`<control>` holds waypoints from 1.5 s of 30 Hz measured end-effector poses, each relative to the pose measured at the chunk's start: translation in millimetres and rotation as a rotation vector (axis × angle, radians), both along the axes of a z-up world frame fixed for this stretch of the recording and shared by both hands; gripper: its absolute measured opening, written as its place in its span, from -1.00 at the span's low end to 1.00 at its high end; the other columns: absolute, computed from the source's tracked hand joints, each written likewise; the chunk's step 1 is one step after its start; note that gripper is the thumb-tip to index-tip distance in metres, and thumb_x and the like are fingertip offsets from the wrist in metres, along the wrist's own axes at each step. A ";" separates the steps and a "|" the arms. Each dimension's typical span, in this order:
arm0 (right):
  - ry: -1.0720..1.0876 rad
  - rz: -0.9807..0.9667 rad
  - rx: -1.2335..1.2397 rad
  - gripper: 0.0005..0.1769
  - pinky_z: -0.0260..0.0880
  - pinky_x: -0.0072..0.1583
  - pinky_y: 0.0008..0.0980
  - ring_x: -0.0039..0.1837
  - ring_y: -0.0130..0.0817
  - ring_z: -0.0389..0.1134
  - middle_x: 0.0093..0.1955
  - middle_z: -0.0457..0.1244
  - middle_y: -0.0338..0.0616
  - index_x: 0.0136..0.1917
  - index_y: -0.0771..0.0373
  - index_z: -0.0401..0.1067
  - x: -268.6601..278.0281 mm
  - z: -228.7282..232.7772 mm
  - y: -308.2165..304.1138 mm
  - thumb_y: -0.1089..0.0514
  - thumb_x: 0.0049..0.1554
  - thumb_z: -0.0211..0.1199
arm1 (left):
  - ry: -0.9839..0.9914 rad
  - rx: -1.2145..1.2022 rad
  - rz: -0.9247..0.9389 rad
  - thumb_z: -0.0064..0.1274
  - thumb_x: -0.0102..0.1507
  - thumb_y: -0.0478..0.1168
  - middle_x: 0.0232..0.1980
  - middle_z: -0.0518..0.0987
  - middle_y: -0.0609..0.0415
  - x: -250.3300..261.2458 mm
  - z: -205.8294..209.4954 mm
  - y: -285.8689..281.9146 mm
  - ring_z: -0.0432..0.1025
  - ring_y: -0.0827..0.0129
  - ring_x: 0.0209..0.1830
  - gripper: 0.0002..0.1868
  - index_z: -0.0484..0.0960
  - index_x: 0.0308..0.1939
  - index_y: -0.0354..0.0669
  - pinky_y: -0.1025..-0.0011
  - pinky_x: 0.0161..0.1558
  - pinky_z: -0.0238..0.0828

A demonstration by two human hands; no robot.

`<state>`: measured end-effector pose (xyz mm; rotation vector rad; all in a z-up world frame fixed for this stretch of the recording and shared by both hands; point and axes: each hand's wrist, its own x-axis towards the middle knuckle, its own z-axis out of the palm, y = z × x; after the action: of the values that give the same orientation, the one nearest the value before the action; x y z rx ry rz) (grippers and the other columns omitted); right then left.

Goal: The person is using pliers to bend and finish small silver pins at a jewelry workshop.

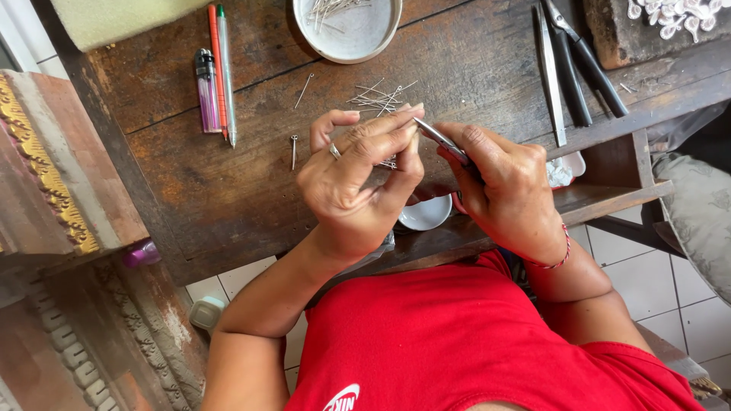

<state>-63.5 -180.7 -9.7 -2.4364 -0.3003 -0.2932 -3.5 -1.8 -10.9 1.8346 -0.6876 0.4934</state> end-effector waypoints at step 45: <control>-0.021 -0.052 0.052 -0.58 0.42 0.10 -0.34 0.15 -0.12 0.50 0.17 0.44 0.07 0.23 0.41 0.50 5.6 -12.4 -30.0 0.55 0.14 0.09 | -0.043 0.523 -0.395 0.12 0.22 -0.52 -0.14 0.42 -0.12 90.1 1.5 -1.2 0.32 0.07 -0.12 -0.82 0.45 -0.19 -0.31 0.18 -0.08 0.33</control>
<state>-57.8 -210.6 -22.1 -2.3941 -0.2361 -0.3454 86.6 -3.0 -9.3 2.0929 -1.2659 0.0902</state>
